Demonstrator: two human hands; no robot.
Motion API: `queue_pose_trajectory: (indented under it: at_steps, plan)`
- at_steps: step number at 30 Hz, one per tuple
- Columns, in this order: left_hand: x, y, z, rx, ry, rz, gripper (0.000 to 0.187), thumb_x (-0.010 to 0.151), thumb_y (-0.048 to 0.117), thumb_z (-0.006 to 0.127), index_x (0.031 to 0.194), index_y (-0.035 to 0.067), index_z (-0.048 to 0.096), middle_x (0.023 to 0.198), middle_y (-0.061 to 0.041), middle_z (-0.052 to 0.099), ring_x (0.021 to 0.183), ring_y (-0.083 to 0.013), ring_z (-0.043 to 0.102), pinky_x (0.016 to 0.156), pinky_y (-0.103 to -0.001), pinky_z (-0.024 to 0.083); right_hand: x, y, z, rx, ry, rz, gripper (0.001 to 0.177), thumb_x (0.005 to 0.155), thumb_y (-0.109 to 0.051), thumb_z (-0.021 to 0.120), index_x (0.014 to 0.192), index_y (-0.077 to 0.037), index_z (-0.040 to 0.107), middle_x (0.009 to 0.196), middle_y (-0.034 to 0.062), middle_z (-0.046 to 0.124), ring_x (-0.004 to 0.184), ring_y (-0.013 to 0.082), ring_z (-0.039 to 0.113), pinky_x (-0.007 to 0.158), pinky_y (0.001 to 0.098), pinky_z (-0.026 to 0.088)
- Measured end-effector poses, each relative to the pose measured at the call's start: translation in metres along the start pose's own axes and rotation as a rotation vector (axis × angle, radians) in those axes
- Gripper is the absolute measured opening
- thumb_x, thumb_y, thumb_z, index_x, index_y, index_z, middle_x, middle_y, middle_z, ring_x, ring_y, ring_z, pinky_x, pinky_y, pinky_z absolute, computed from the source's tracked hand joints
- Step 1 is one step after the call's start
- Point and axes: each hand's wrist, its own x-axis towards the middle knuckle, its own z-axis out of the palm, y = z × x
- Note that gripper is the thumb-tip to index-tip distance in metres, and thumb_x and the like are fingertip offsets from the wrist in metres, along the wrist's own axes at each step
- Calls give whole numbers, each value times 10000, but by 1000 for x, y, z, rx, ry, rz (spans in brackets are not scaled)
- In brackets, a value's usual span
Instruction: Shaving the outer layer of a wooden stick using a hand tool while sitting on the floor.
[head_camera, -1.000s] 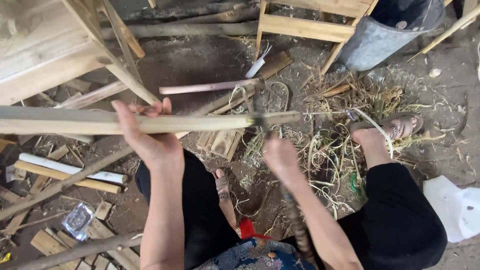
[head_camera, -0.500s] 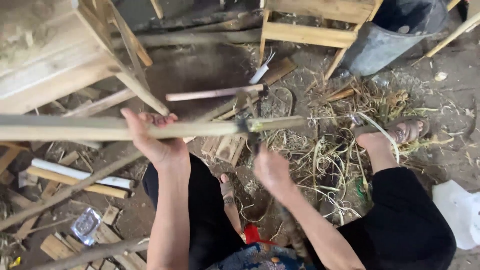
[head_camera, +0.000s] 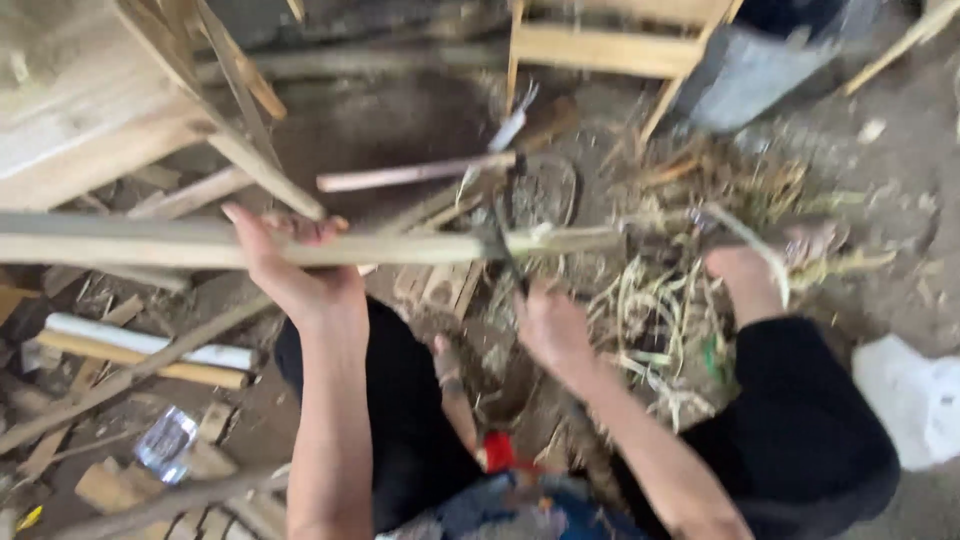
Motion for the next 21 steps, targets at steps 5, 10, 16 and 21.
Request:
queue_pose_trajectory:
  at_steps: [5,10,16,21]
  plan:
    - [5,27,4,-283,18,-19,267,720,308,756,685,76,630,444,24,520,349,-114,453,453,-233,479,50,160,-2,-129,-137,415,378,1008,-270,344,950,-31,630,797,92,582,601,171,522,504,295,453]
    - [29,34,-7,-400,204,-120,398,573,282,810,707,67,503,422,1,470,347,-123,468,392,-240,454,39,203,-24,141,52,651,460,984,-383,324,1019,19,546,838,185,507,677,282,482,559,401,407]
    - [22,32,-5,-329,201,-146,438,522,329,802,701,71,497,476,-15,467,450,-168,500,702,-369,498,0,126,-121,347,224,203,87,862,-21,602,911,38,642,683,120,594,509,191,552,437,284,453]
    - [30,5,-17,-281,302,-143,467,538,373,822,789,36,619,593,-90,525,587,-258,579,795,-504,533,6,96,-62,49,211,412,635,893,-665,367,879,-102,659,817,166,682,960,379,622,900,512,436]
